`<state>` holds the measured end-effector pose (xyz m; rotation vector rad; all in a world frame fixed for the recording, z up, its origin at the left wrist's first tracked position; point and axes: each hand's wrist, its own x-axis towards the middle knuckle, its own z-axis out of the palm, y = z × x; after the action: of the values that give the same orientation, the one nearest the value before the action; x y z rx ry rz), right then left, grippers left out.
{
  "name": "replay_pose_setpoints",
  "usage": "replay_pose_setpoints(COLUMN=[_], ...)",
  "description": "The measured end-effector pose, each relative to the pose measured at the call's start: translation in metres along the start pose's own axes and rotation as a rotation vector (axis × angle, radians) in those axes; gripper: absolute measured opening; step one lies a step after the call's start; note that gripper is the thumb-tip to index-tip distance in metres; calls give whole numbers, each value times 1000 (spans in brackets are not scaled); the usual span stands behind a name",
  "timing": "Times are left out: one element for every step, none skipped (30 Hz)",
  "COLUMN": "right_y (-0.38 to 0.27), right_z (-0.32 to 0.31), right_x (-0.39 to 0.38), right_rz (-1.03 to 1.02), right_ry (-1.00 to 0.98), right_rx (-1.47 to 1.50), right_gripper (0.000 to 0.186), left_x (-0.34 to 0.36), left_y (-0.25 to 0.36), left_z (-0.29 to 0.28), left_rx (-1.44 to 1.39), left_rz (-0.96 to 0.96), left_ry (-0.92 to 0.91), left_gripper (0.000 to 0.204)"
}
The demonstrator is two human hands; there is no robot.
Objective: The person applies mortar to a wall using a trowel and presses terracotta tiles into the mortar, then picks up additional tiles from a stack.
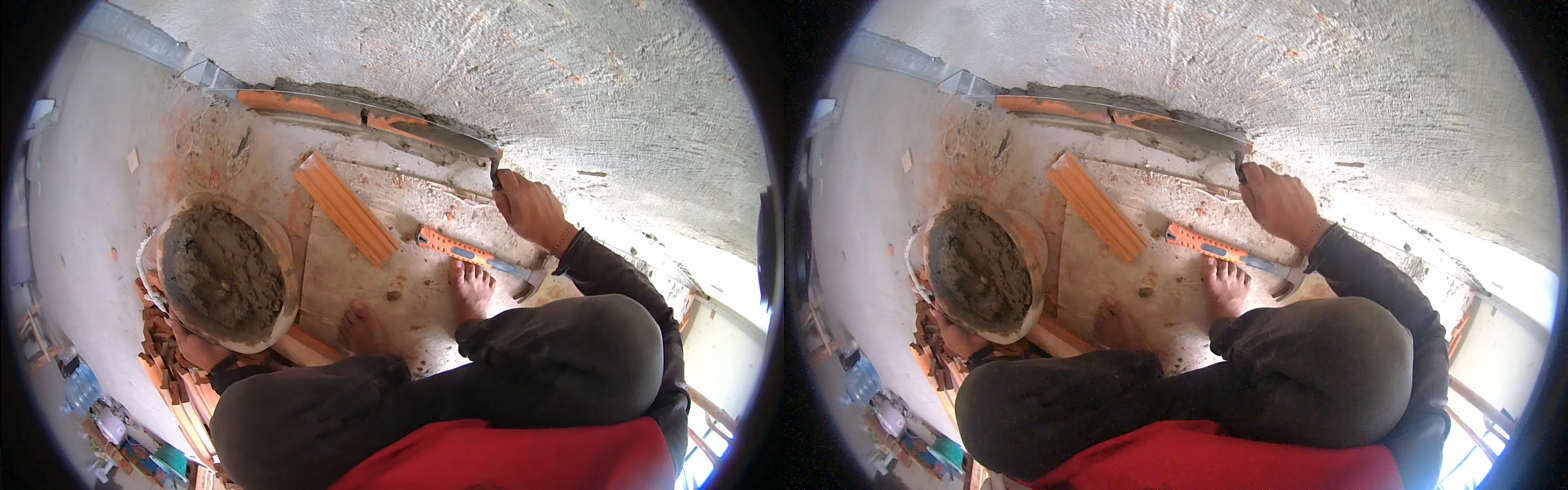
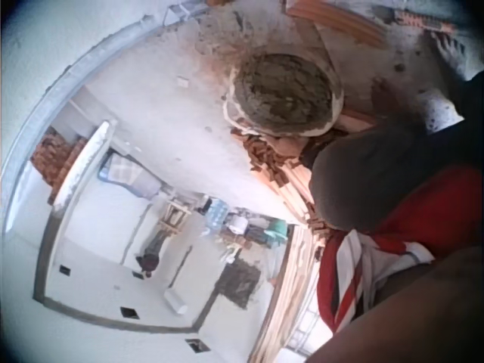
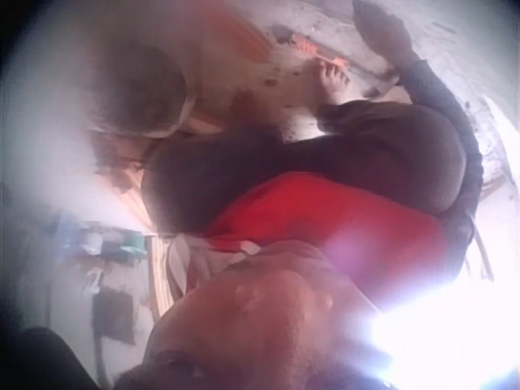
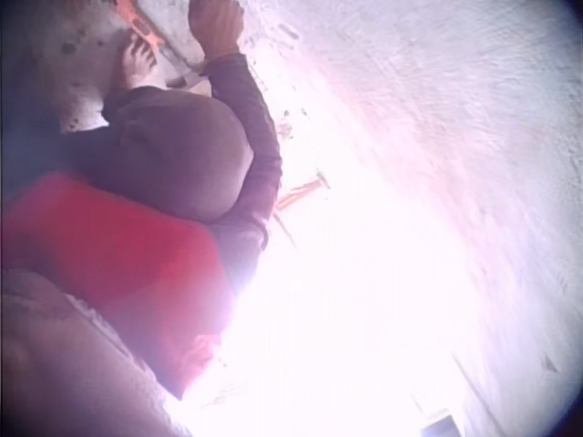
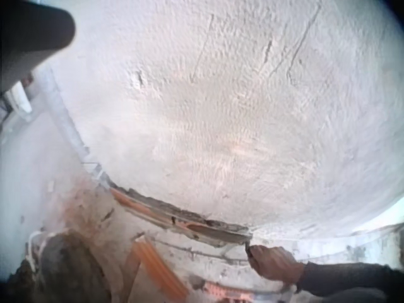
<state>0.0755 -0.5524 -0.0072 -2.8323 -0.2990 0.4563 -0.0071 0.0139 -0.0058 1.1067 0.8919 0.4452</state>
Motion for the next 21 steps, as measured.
replay_pose_setpoints(right_y=[1,1,1,-1,-3,-4,-5,-5,-6,-8,-11,-13,-14,-12,-11,-11,-12,-14,-15,-16,-17], right_z=[2,4,5,4,3,1,0,-1,-1,-2,-4,-8,-9,-7,-9,-11,-13,-15,-16,-15,-15], right_x=[2,3,3,3,2,2,2,2,3,4,4,4,3,5,8,10,9,9,10,11,12], right_rz=[-10,-21,-31,1,14,26,37,40,38,37,32,28,28,24,19,13,3,-10,-23,-26,-25], right_ry=[14,29,38,18,26,34,43,44,42,41,43,45,43,40,42,43,46,51,55,45,38], right_rx=[11,23,29,77,91,105,122,120,120,118,126,133,143,134,114,95,93,95,98,98,93], right_gripper=[24,24,24,25,25,24,24,24,25,25,25,25,25,25,26,26,26,25,25,26,26], left_x=[0,0,-1,-1,-2,-2,-3,-5,-5,-6,-7,-6,-5,-5,-7,-10,-12,-12,-10,-8,-7], left_y=[0,1,-1,-2,-2,-4,-3,-3,-2,-2,-1,-1,-2,-4,-4,-2,-1,-1,0,2,2], left_z=[0,0,1,1,1,1,6,9,9,9,8,6,6,6,9,13,14,12,9,6,4], left_rx=[57,113,78,43,7,-12,-29,-47,-27,-9,8,5,9,13,13,14,16,-17,-49,-81,-55], left_rz=[20,42,33,25,17,-4,-20,-38,-24,-11,1,16,28,39,32,26,19,6,-6,-17,9], left_ry=[38,77,57,38,21,18,16,14,25,37,48,37,25,13,27,40,53,19,-16,-51,-27], left_gripper=[48,48,48,48,48,49,49,49,49,50,50,50,50,49,49,49,49,49,49,49,49])
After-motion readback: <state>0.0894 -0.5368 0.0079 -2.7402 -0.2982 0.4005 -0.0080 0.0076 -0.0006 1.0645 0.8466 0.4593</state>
